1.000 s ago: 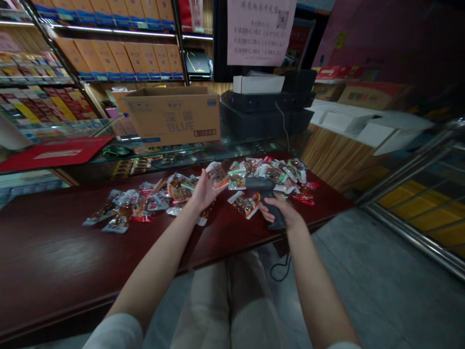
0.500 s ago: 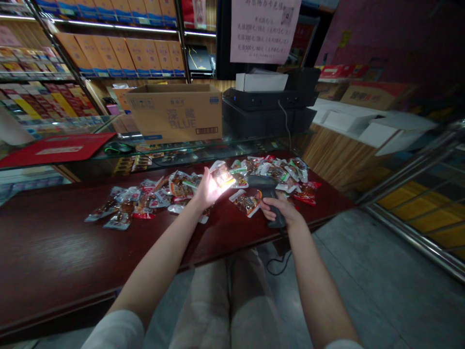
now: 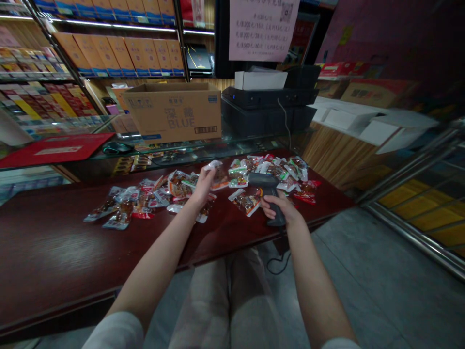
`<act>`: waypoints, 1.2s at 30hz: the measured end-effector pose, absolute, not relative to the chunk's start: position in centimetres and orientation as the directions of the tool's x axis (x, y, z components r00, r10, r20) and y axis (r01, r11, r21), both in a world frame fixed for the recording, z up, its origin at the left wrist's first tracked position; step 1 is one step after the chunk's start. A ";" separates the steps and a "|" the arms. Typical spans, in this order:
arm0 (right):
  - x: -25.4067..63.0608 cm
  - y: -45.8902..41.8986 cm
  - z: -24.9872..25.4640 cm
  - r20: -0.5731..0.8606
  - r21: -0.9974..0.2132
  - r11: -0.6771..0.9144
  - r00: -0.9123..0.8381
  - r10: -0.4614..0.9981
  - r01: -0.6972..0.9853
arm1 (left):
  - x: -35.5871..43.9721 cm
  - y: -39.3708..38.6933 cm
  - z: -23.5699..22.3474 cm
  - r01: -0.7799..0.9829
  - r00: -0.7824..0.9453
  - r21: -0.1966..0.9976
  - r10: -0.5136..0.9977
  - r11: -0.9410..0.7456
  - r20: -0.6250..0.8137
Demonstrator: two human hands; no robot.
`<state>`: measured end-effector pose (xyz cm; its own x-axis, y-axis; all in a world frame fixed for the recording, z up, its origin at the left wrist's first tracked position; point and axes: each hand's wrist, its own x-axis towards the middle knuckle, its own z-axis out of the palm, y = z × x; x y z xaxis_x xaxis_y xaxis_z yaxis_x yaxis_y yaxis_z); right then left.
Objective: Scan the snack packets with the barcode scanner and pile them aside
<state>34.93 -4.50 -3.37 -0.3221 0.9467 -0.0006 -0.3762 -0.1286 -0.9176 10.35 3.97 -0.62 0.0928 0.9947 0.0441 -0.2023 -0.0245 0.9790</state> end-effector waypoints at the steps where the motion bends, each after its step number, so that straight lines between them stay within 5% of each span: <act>1: 35.0 -4.5 -3.4 0.006 -0.914 -0.118 -0.304 0.953 -0.387 | 9.9 4.0 -0.4 -0.014 -0.006 0.994 0.995 -0.105 0.105; 4: 35.2 -4.4 -3.3 0.029 -0.901 -0.086 -0.259 0.965 -0.425 | 8.1 3.7 0.8 0.555 -0.158 0.822 0.954 -0.128 0.255; 7: 35.5 -4.3 -3.2 0.043 -0.887 -0.069 -0.231 0.972 -0.457 | 6.3 3.2 1.9 0.842 -0.195 0.538 0.922 -0.017 0.335; 11: 35.6 -4.3 -3.3 0.041 -0.873 -0.068 -0.211 0.977 -0.482 | 5.1 2.7 2.4 0.934 -0.221 0.354 0.867 0.055 0.447; 14: 35.6 -4.3 -3.3 0.040 -0.876 -0.067 -0.211 0.977 -0.478 | 5.4 2.8 2.0 0.950 -0.104 0.302 0.840 -0.074 0.533; 18: 35.5 -4.4 -3.1 0.050 -0.881 -0.052 -0.203 0.978 -0.470 | 6.4 3.3 0.1 0.909 0.272 0.219 0.902 -0.356 0.335; 20: 35.4 -4.5 -3.1 0.055 -0.880 -0.047 -0.201 0.978 -0.472 | 6.6 3.4 -1.0 0.921 0.291 0.197 0.930 -0.336 0.226; 23: 35.4 -4.6 -3.0 0.052 -0.875 -0.053 -0.201 0.978 -0.481 | 6.4 3.2 -2.0 0.951 0.234 0.143 0.940 -0.275 0.249; 30: 35.4 -4.6 -2.9 0.061 -0.872 -0.046 -0.202 0.977 -0.488 | 8.7 3.0 -1.8 0.877 0.236 0.313 0.894 -0.365 0.380; 36: 35.4 -4.3 -3.0 0.068 -0.865 -0.046 -0.208 0.976 -0.500 | 15.0 6.7 -1.7 0.758 0.169 0.632 0.984 -0.163 0.052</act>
<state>35.44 -4.35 -3.01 -0.2079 0.9758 0.0682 -0.4999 -0.0460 -0.8649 15.01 6.69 -1.73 0.1688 0.9843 0.0521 0.7578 -0.1634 0.6317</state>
